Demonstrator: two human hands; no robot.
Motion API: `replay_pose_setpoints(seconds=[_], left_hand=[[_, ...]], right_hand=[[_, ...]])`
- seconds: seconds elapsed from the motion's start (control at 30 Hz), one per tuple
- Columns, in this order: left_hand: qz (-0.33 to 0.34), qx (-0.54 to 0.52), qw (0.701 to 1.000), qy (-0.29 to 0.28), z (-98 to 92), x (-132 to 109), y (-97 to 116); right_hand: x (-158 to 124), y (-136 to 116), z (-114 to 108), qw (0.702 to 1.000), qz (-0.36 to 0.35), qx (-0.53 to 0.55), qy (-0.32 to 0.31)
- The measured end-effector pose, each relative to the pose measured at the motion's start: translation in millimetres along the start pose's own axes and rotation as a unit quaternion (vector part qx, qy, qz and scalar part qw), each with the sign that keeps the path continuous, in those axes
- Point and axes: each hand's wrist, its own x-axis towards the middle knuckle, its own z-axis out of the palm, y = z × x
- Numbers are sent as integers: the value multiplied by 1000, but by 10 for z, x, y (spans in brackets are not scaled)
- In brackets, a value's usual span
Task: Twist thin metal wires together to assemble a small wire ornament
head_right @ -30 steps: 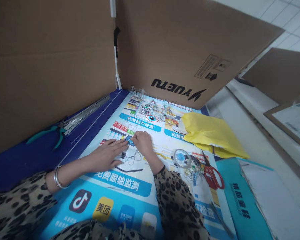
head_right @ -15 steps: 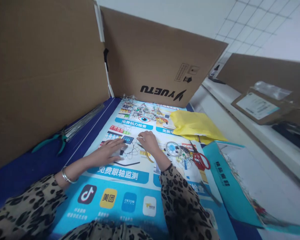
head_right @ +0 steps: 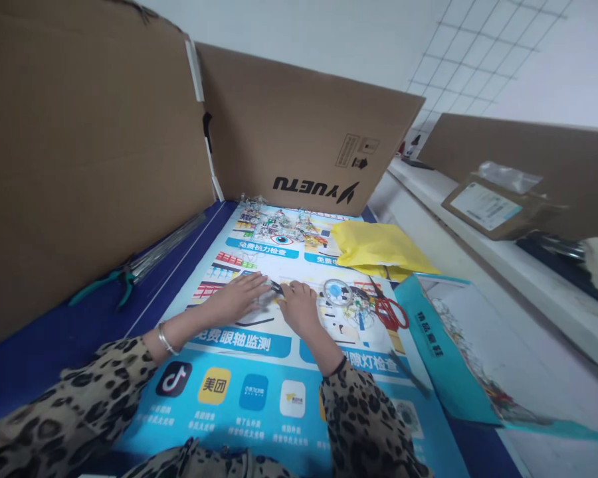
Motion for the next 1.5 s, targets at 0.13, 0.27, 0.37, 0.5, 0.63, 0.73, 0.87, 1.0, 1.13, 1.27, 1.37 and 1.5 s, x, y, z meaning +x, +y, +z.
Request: replay_pose_setpoints(seconds=[0.13, 0.27, 0.37, 0.5, 0.63, 0.73, 0.87, 1.0, 1.13, 1.27, 1.37, 1.5], left_hand=[[3, 34, 999, 7, 186, 45, -22], [-22, 44, 999, 14, 244, 11, -37], [-54, 51, 997, 19, 245, 3, -29], [-124, 64, 990, 25, 231, -11, -64], [-159, 71, 984, 21, 224, -60, -148], [-196, 90, 976, 25, 242, -70, -236], [-200, 116, 973, 13, 290, -10, -370], [-199, 118, 973, 24, 300, 22, -444], [-238, 120, 962, 63, 257, 4, -464], [-231, 114, 965, 38, 184, -8, -423], [-238, 101, 966, 23, 149, -1, -402], [-239, 75, 967, 43, 102, -8, -389]], right_hand=[[-20, -1, 9, 1000, -3, -14, 18], [-26, 12, -8, 999, 1, -26, 27], [-20, 1, -2, 999, 15, -41, 29], [-15, -2, 17, 998, 20, -43, 35], [-32, 5, -10, 998, 27, -33, 40], [-45, 7, -54, 999, 21, -22, 26], [-36, 26, -67, 1000, 24, -14, 14], [-49, 37, -42, 999, 28, -14, 29], [-54, 32, -30, 999, 26, -18, 32], [-45, 22, -41, 1000, 24, -19, 2], [-30, 28, -29, 999, 31, -21, -8], [-27, 35, 12, 1000, 14, -17, 12]])
